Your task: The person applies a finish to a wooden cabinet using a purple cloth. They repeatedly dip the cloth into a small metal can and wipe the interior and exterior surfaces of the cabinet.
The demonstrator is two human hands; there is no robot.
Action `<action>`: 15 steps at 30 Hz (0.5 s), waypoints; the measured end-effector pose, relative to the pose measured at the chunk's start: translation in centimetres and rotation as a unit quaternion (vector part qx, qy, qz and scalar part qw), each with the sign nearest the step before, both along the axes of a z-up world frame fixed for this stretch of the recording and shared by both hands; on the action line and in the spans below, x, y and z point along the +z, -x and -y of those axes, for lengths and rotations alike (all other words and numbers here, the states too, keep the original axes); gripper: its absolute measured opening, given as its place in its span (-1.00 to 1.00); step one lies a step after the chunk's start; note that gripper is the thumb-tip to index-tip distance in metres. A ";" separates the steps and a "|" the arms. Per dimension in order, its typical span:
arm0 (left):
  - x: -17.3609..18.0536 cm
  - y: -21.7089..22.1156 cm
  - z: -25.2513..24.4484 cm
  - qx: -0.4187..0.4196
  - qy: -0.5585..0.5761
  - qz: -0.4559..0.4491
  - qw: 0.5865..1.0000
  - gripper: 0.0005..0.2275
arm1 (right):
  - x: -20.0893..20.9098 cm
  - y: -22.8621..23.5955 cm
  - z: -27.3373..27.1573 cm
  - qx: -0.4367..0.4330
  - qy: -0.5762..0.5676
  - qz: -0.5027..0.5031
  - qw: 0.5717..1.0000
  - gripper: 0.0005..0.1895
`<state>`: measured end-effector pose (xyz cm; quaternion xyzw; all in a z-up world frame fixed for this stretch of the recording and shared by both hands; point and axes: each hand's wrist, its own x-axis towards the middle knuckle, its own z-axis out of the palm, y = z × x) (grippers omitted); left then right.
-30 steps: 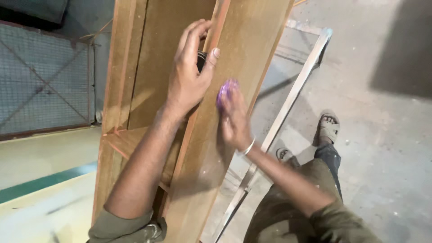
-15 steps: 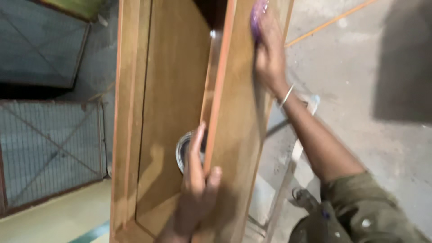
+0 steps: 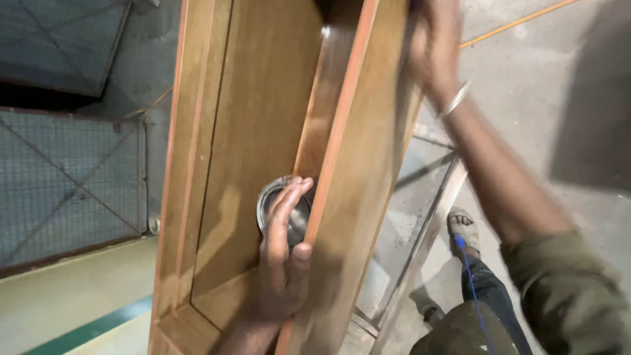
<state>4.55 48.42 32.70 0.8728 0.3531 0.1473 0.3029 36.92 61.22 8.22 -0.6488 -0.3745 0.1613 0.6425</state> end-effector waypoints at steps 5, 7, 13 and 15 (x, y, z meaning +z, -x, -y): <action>0.7 9.0 4.6 -0.058 -0.104 -0.063 0.991 -0.30 | -2.2 18.9 14.2 0.023 -0.057 0.098 0.993 -0.12; 1.5 12.8 7.6 -0.050 -0.110 -0.084 0.989 -0.26 | -1.5 25.0 19.0 0.046 -0.070 0.090 0.992 -0.12; 2.7 25.4 18.3 -0.047 -0.101 -0.142 0.984 -0.20 | 4.3 38.5 29.3 0.047 -0.091 0.075 0.992 -0.16; 2.0 29.6 21.4 -0.055 -0.111 -0.145 0.982 -0.19 | 4.1 43.5 32.8 0.059 -0.111 0.077 0.989 -0.15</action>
